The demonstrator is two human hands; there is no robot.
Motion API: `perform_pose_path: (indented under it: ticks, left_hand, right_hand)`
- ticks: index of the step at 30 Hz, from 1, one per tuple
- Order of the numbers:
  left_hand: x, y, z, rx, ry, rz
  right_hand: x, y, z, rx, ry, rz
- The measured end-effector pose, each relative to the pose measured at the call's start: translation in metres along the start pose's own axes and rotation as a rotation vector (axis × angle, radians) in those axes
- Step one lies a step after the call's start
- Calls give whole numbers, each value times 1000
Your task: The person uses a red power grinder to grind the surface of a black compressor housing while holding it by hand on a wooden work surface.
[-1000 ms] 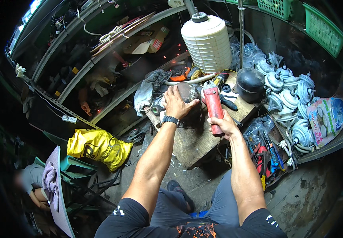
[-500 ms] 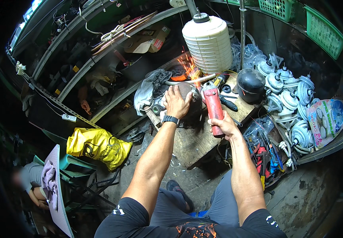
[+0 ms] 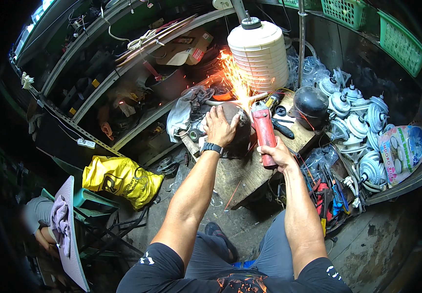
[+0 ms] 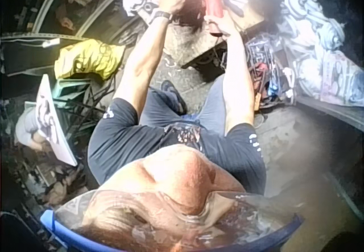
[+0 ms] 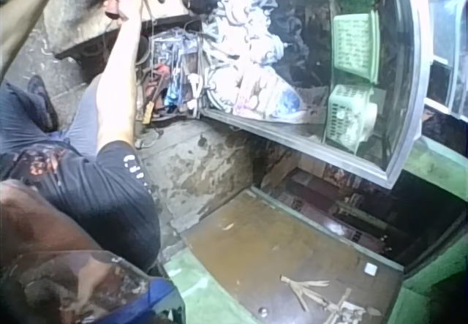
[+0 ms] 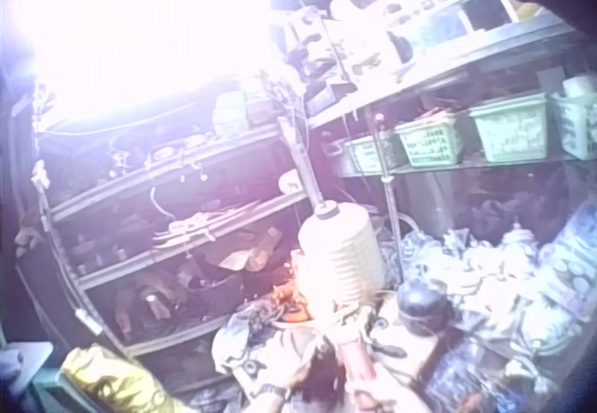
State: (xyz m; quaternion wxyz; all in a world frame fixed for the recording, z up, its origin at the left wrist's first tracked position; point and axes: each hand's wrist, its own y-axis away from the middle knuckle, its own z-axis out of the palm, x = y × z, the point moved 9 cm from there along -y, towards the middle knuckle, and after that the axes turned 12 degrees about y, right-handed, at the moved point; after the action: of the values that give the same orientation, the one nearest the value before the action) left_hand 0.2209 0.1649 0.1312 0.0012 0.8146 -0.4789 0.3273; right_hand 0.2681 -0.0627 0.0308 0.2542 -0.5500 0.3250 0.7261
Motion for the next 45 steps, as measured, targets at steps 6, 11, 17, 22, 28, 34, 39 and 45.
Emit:
perform_pose_path:
  ticks: [6, 11, 17, 22, 28, 34, 39, 45]
  left_hand:
    - [3, 3, -3, 53, -32, 32]
    - [3, 3, -2, 59, -38, 41]
    - [4, 2, -1, 48, -35, 64]
    - [3, 1, -3, 73, -39, 84]
    - [5, 4, -4, 63, -39, 78]
    - [4, 3, -3, 65, -55, 70]
    - [1, 3, -2, 68, -59, 73]
    - [4, 5, -1, 61, -41, 61]
  right_hand:
    - [0, -5, 3, -51, -13, -4]
    - [-2, -6, 0, -51, -20, -17]
    - [2, -6, 0, -77, -3, -3]
    - [0, 0, -1, -43, 4, -5]
    - [-4, 2, 1, -31, 13, 15]
    - [-10, -1, 4, -2, 31, -53]
    - [-11, 5, 3, -9, 41, -33]
    - [-7, 3, 1, -23, 66, -40]
